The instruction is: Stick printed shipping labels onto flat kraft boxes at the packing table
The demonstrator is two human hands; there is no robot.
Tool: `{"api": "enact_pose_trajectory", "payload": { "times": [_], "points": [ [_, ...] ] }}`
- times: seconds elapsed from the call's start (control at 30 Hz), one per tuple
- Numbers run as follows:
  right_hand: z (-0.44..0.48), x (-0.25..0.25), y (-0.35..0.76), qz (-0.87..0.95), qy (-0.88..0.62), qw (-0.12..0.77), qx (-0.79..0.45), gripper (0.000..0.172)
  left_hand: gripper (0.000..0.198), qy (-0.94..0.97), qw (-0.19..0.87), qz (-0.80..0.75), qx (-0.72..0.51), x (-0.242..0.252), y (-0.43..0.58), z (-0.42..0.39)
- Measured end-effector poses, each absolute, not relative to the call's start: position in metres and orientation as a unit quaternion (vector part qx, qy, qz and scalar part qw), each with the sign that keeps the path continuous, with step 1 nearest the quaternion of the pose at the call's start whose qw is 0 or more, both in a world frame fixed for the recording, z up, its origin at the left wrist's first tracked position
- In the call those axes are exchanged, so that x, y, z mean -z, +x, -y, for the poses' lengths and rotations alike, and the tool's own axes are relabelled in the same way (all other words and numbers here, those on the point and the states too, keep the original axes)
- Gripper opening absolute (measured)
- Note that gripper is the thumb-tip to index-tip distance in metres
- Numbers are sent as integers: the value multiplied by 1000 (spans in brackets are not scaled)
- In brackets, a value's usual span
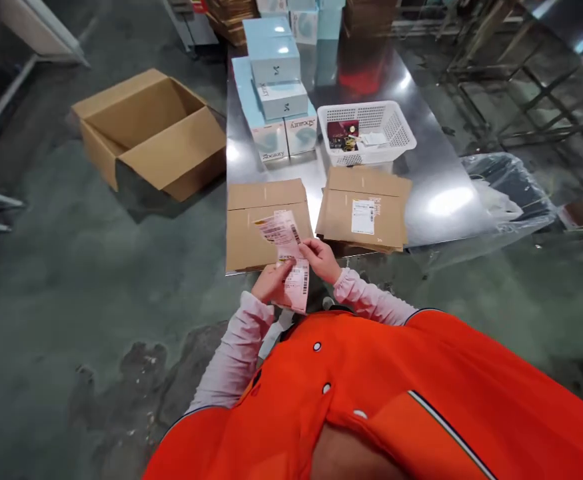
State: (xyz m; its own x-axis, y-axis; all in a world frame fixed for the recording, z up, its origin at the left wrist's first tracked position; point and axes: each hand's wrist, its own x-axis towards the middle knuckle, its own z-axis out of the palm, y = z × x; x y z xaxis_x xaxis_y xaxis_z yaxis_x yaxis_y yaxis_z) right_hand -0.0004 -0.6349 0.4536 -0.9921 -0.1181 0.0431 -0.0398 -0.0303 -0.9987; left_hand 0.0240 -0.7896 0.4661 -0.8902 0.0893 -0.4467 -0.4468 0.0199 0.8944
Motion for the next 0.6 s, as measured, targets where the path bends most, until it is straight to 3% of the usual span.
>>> {"api": "enact_pose_trajectory", "payload": {
  "times": [0.07, 0.2, 0.3, 0.47, 0.6],
  "points": [
    [641, -450, 4, -694, -31, 43, 718, 50, 45, -109, 167, -697, -688, -471, 22, 806],
    [652, -453, -2, -670, -92, 137, 723, 50, 50, -152, 0, -606, -781, -473, 15, 827],
    [660, -467, -22, -677, -133, 136, 711, 57, 46, -182, -4, -593, -785, -467, 14, 828],
    [662, -486, -45, -805, -181, 118, 552, 26, 38, -172, -35, -631, -756, -453, 26, 815],
    [670, -474, -42, -826, -157, 128, 526, 21, 42, -266, -86, -645, -711, -436, 33, 806]
  ]
}}
